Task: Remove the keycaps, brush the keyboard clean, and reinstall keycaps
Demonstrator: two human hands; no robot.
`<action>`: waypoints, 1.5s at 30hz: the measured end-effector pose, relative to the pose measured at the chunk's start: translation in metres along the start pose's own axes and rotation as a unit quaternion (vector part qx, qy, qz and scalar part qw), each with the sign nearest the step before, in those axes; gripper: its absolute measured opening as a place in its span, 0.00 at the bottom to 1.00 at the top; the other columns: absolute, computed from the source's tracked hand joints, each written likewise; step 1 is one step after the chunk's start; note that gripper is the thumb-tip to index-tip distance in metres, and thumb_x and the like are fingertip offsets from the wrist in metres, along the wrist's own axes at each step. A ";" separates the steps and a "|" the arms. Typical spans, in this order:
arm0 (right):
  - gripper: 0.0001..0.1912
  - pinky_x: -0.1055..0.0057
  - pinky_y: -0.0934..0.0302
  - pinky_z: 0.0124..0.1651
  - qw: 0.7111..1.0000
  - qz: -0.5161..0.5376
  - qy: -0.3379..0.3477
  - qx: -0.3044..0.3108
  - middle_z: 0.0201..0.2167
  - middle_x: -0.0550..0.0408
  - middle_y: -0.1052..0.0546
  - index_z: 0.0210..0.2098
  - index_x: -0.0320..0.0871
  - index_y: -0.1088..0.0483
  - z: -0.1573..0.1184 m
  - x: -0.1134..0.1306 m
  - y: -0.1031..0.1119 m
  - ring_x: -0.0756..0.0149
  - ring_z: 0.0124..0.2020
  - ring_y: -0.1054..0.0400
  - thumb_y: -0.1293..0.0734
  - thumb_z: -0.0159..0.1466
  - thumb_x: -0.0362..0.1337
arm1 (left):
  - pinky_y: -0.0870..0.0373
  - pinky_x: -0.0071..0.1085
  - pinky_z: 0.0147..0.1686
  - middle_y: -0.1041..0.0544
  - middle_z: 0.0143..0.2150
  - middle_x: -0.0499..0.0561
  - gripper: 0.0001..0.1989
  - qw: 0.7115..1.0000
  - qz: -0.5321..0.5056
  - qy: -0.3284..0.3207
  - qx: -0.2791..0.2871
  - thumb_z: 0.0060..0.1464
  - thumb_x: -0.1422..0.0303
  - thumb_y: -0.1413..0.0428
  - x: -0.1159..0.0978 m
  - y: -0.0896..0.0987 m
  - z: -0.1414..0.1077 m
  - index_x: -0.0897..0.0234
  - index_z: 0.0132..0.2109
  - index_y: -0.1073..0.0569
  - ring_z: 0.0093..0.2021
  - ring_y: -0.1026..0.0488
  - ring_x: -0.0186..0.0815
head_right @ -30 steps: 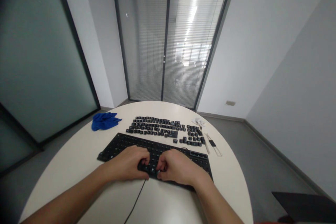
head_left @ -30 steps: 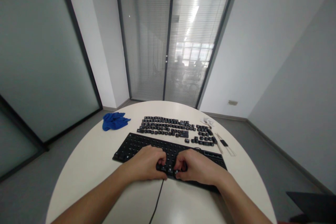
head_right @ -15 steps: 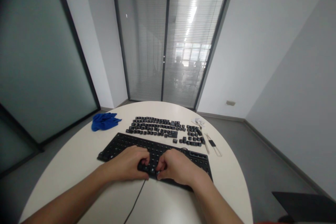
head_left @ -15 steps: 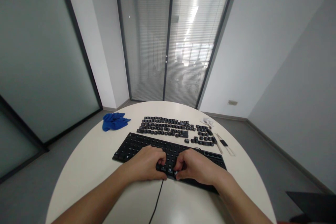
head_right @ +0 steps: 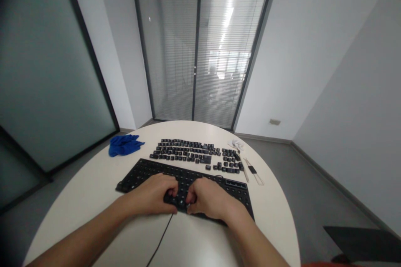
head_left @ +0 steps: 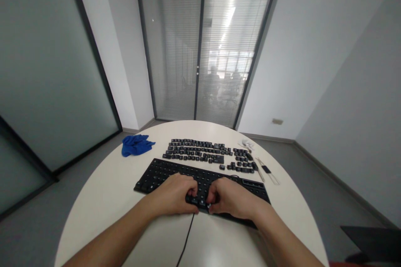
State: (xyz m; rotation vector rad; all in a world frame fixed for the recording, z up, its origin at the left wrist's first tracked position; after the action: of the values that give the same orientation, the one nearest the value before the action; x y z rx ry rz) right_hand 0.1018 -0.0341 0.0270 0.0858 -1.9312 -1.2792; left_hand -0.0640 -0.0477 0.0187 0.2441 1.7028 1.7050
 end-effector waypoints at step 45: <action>0.16 0.72 0.37 0.34 0.983 0.176 0.053 0.013 0.32 0.54 0.19 0.45 0.44 0.19 -0.003 -0.018 0.022 0.66 0.31 0.29 0.29 0.57 0.38 | 0.34 0.36 0.42 0.24 0.42 0.49 0.15 0.998 0.046 -0.031 -0.005 0.48 0.59 0.34 -0.006 0.005 0.000 0.59 0.42 0.25 0.44 0.26 0.43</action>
State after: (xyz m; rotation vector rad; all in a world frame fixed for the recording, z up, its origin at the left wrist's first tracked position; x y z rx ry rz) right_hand 0.1233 -0.0175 0.0345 -0.1653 -1.7757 -0.9940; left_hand -0.0613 -0.0507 0.0251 0.3735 1.6607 1.7533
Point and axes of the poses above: each hand's wrist, its own z-axis towards the middle knuckle, its own y-axis out of the back of the hand, x = y × z, the point moved 5 cm from there along z, towards the middle knuckle
